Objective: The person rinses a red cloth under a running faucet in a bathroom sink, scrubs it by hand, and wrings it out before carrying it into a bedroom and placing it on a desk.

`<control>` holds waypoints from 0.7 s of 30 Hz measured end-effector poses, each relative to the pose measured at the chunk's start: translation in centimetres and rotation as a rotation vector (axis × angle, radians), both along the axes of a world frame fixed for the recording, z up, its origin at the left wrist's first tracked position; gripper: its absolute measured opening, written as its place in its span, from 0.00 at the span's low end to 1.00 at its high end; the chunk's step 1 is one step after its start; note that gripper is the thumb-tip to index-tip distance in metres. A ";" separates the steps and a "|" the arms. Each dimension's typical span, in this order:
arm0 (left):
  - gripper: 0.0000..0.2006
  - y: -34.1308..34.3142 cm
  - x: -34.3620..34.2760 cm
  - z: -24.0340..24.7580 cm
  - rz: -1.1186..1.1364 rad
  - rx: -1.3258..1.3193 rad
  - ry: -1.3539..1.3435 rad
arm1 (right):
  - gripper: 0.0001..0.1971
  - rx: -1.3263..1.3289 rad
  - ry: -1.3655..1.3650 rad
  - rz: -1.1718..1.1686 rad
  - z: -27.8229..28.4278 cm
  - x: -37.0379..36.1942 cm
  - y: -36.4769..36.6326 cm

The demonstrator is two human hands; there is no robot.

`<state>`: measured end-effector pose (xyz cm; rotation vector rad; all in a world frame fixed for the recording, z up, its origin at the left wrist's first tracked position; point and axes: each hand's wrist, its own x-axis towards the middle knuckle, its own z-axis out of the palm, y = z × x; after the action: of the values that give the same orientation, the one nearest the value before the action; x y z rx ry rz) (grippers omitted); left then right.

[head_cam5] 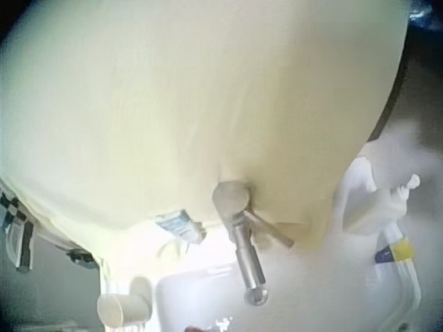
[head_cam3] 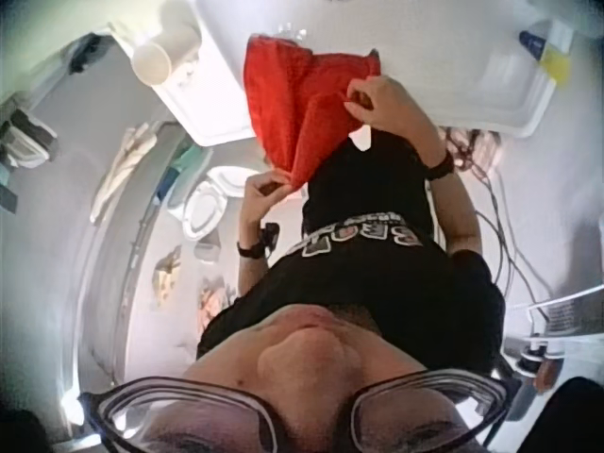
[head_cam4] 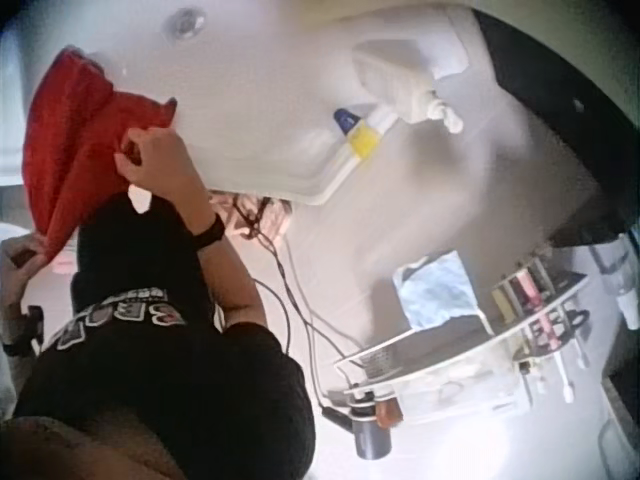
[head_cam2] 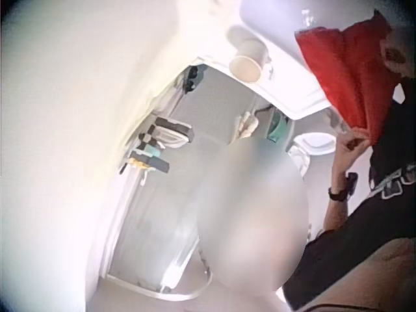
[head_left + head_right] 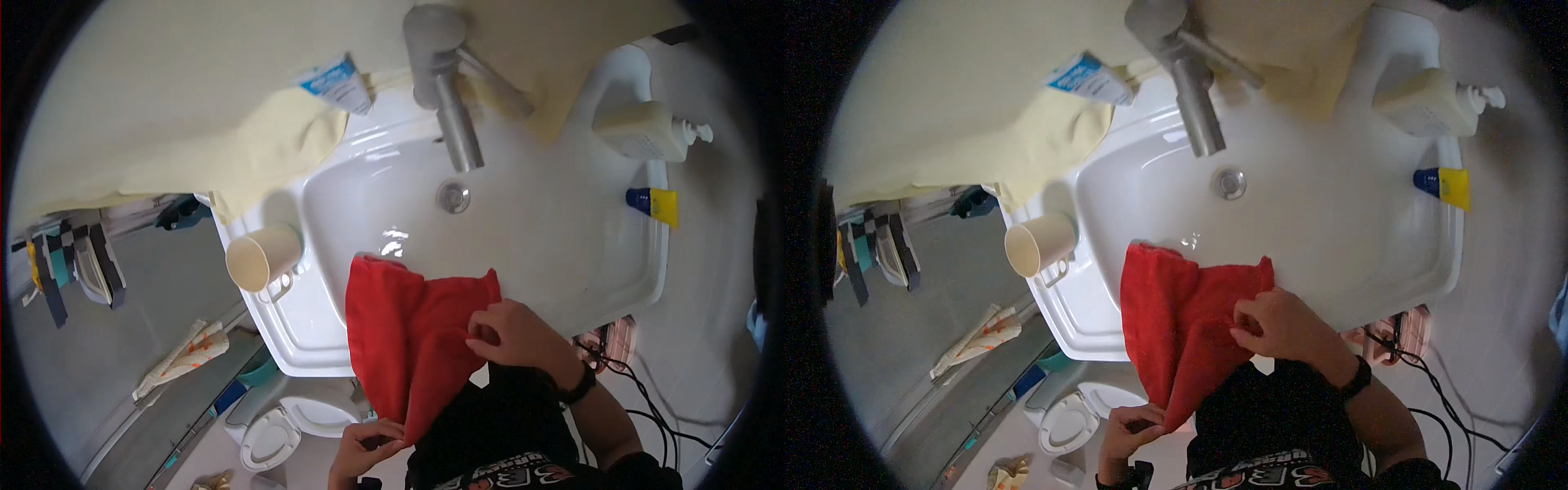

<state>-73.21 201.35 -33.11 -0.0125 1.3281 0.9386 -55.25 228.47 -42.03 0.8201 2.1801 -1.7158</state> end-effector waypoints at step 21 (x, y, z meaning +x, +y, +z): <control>0.15 -6.4 -0.4 -5.1 0.062 -0.002 0.103 | 0.22 0.470 -0.437 0.192 -7.2 1.5 6.1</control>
<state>-73.63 194.98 -38.17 -0.0068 1.4311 1.0009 -53.73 234.55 -49.27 0.9439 2.2709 -0.8390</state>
